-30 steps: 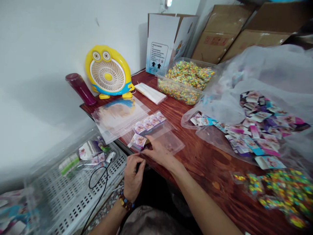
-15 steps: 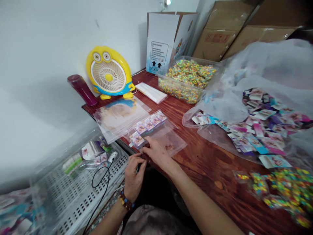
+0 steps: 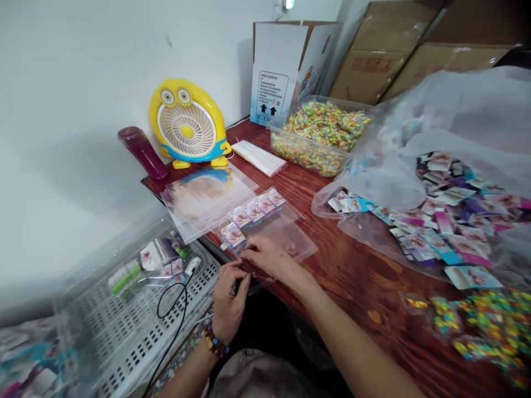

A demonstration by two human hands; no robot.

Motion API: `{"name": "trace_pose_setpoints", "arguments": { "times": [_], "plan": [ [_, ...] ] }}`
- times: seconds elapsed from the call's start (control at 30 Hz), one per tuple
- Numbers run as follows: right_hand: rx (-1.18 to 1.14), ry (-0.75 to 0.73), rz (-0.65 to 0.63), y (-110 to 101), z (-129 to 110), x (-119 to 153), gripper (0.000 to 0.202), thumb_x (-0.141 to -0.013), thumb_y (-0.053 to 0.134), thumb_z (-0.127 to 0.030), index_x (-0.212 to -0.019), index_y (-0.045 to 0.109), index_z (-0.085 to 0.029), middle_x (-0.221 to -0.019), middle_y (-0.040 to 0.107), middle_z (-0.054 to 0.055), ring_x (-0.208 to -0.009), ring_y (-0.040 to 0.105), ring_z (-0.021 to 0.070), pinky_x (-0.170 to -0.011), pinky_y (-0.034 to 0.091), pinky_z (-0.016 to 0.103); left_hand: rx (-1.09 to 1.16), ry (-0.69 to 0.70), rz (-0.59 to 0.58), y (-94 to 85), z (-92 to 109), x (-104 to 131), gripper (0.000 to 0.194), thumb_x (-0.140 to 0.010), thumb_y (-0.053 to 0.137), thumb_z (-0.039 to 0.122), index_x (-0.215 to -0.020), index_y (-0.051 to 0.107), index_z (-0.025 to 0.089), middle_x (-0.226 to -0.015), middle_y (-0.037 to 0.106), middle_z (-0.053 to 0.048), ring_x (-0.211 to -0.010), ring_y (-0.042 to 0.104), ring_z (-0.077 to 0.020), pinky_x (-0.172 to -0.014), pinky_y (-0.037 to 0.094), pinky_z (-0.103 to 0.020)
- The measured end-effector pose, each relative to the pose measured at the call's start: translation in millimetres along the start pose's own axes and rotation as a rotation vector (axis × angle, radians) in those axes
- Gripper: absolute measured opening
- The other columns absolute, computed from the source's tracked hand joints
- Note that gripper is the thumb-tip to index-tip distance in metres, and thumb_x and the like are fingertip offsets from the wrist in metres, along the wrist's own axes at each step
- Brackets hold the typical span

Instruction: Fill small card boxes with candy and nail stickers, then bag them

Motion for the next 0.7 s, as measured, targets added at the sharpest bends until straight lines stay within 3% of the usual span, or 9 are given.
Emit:
{"name": "trace_pose_setpoints", "arguments": {
  "times": [0.07,0.2,0.4,0.6,0.7],
  "plan": [
    [0.031,-0.047,-0.075,7,-3,0,0.017,-0.081,0.055,-0.016,-0.071,0.068,-0.015,-0.067,0.063,0.001,-0.066,0.056,0.0133,-0.062,0.037,0.023,-0.006,0.001,0.003,0.3,0,0,0.011,-0.091,0.051,0.019,-0.083,0.059,0.021,-0.090,0.065,-0.005,-0.105,0.056,-0.0222,-0.086,0.045,-0.037],
    [0.116,-0.116,-0.055,8,-13,2,0.025,-0.082,0.051,-0.012,-0.092,0.072,-0.019,-0.090,0.068,0.004,-0.083,0.059,0.0160,-0.072,0.041,0.024,-0.020,0.017,-0.020,1.0,1,0,0.013,-0.091,0.051,0.018,-0.081,0.060,0.021,-0.084,0.064,-0.004,-0.105,0.056,-0.0220,-0.087,0.044,-0.037],
    [0.309,-0.117,-0.032,5,-21,4,0.045,-0.082,0.049,-0.015,-0.124,0.059,-0.028,-0.116,0.062,0.006,-0.088,0.061,0.0191,-0.072,0.043,0.028,-0.039,0.044,-0.052,0.4,3,-1,0.015,-0.091,0.051,0.018,-0.081,0.062,0.021,-0.083,0.065,-0.004,-0.104,0.056,-0.0224,-0.087,0.045,-0.037],
    [0.164,-0.162,-0.040,4,-18,4,0.037,-0.083,0.048,-0.009,-0.114,0.064,-0.024,-0.107,0.065,0.004,-0.096,0.059,0.0179,-0.082,0.042,0.026,-0.033,0.019,-0.037,0.6,1,-2,0.014,-0.090,0.051,0.020,-0.079,0.059,0.021,-0.084,0.064,-0.004,-0.106,0.056,-0.0230,-0.086,0.046,-0.036],
    [0.153,-0.110,-0.023,2,-14,4,0.039,-0.083,0.049,-0.009,-0.116,0.062,-0.025,-0.104,0.066,0.003,-0.094,0.059,0.0174,-0.081,0.041,0.025,-0.038,0.012,-0.039,1.2,0,-1,0.014,-0.090,0.051,0.019,-0.079,0.059,0.021,-0.082,0.064,-0.004,-0.106,0.056,-0.0230,-0.087,0.045,-0.036]
  ]
}}
Point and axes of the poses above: each hand's wrist, its own x-axis away from the middle knuckle, its own y-axis out of the palm, z = x × y, the point moved 8 cm from there along -x, towards the middle knuckle
